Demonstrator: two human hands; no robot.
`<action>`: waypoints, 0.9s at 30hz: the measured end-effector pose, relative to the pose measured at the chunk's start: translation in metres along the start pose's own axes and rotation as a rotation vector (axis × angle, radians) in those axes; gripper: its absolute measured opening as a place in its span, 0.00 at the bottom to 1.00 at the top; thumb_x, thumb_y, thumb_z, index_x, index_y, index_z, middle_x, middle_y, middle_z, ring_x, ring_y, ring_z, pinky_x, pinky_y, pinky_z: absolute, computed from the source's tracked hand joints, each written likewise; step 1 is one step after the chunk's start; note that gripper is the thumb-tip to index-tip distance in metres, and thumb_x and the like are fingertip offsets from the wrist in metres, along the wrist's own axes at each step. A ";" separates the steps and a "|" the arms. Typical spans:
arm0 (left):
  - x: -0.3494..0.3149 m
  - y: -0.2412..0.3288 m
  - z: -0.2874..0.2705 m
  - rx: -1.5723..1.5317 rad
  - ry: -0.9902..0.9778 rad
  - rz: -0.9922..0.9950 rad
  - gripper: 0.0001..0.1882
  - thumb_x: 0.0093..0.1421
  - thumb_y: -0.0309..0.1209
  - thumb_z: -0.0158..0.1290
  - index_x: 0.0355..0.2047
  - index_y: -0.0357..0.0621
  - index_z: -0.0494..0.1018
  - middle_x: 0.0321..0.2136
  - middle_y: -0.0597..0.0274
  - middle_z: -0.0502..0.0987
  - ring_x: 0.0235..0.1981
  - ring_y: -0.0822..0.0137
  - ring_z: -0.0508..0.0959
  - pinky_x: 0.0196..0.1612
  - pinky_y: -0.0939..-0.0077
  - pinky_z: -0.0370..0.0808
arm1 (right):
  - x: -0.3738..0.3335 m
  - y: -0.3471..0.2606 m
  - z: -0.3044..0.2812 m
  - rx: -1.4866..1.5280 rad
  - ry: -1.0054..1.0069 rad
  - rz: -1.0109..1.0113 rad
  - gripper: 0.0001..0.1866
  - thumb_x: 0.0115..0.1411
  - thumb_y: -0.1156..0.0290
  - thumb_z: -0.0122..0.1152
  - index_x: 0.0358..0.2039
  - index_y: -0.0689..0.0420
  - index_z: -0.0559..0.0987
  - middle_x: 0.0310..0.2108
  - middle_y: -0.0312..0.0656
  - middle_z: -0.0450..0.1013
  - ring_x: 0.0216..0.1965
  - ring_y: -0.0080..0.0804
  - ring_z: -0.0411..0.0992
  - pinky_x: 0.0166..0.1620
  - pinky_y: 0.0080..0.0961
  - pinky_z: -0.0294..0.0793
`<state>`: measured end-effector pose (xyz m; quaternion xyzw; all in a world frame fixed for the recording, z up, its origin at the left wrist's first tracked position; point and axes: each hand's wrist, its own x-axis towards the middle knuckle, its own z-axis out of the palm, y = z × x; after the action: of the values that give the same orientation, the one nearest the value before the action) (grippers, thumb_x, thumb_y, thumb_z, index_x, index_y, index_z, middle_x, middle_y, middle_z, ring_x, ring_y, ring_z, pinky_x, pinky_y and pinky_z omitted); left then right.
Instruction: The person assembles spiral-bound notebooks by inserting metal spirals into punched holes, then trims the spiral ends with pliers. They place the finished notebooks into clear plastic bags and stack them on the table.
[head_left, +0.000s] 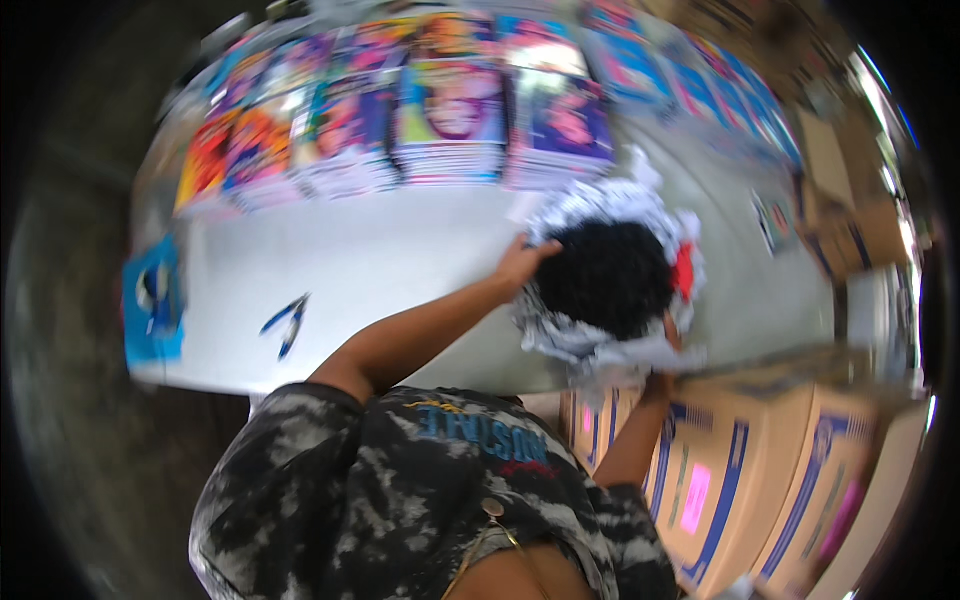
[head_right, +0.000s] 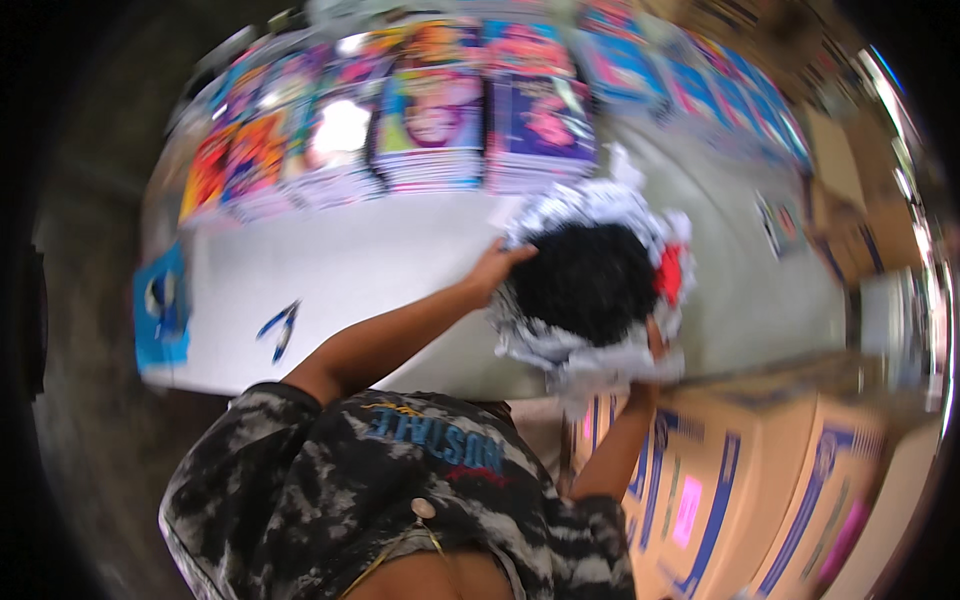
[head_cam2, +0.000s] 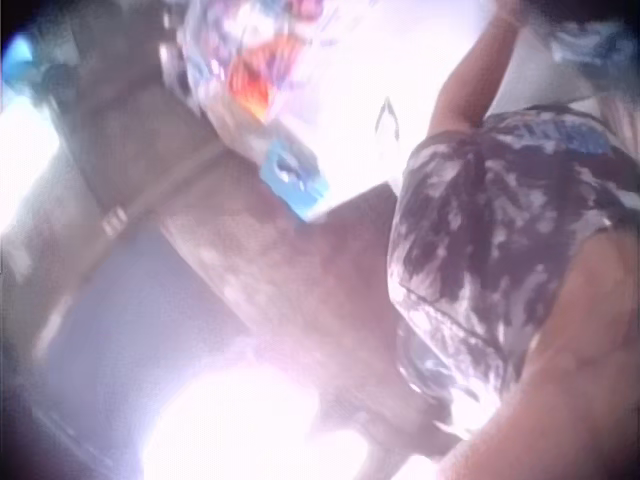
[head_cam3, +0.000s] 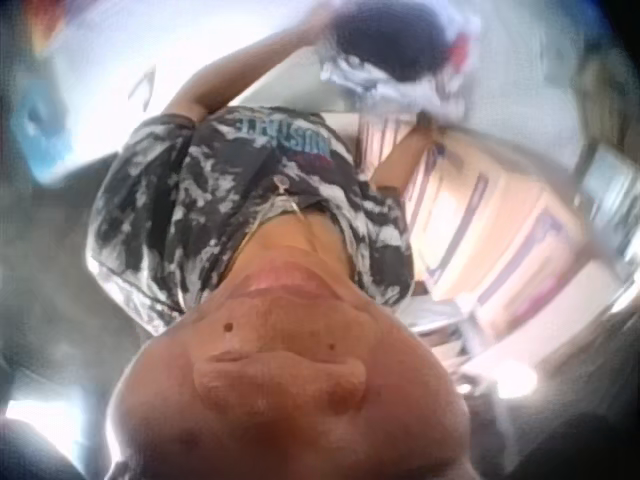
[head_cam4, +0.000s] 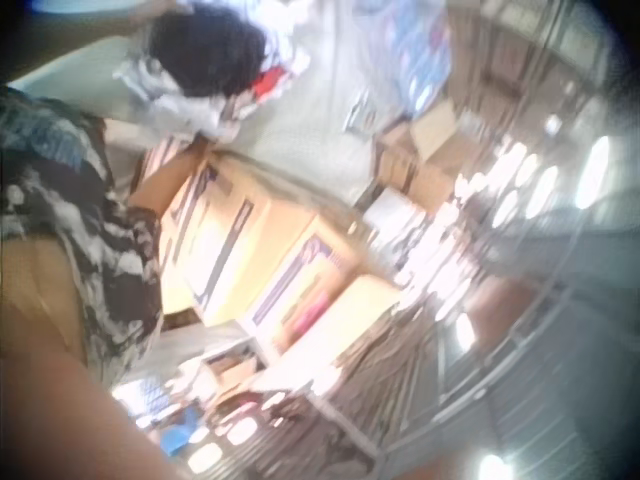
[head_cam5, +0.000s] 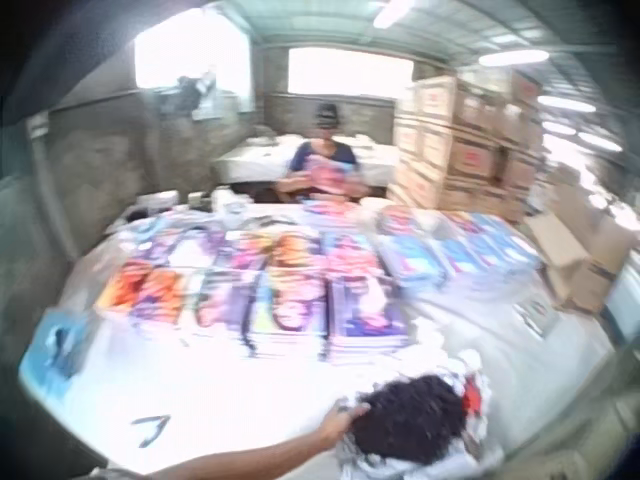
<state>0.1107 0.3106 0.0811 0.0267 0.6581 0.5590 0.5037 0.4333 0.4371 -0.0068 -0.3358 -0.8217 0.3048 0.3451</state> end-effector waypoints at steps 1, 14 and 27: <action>0.007 -0.009 -0.011 -0.002 -0.155 0.071 0.38 0.47 0.39 0.61 0.55 0.38 0.58 0.49 0.51 0.68 0.53 0.59 0.65 0.58 0.67 0.58 | -0.015 -0.005 0.004 0.063 0.095 -0.118 0.23 0.54 0.69 0.58 0.50 0.61 0.70 0.50 0.54 0.66 0.53 0.43 0.64 0.57 0.36 0.61; -0.111 0.013 -0.152 0.050 0.000 0.048 0.43 0.47 0.40 0.59 0.59 0.36 0.52 0.52 0.43 0.64 0.53 0.54 0.66 0.56 0.67 0.63 | -0.014 -0.257 0.024 0.197 -0.184 0.236 0.31 0.56 0.56 0.55 0.50 0.69 0.66 0.46 0.51 0.68 0.46 0.41 0.69 0.50 0.34 0.68; -0.132 0.008 -0.201 -0.221 -0.490 0.108 0.36 0.51 0.37 0.56 0.58 0.44 0.54 0.51 0.56 0.66 0.53 0.60 0.65 0.56 0.64 0.59 | -0.027 -0.274 0.064 0.801 0.215 0.876 0.24 0.51 0.56 0.61 0.45 0.56 0.73 0.34 0.36 0.71 0.33 0.27 0.70 0.37 0.26 0.69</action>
<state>0.0325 0.0921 0.1440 0.1412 0.4489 0.6305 0.6172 0.3047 0.2374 0.1472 -0.5159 -0.3887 0.6687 0.3682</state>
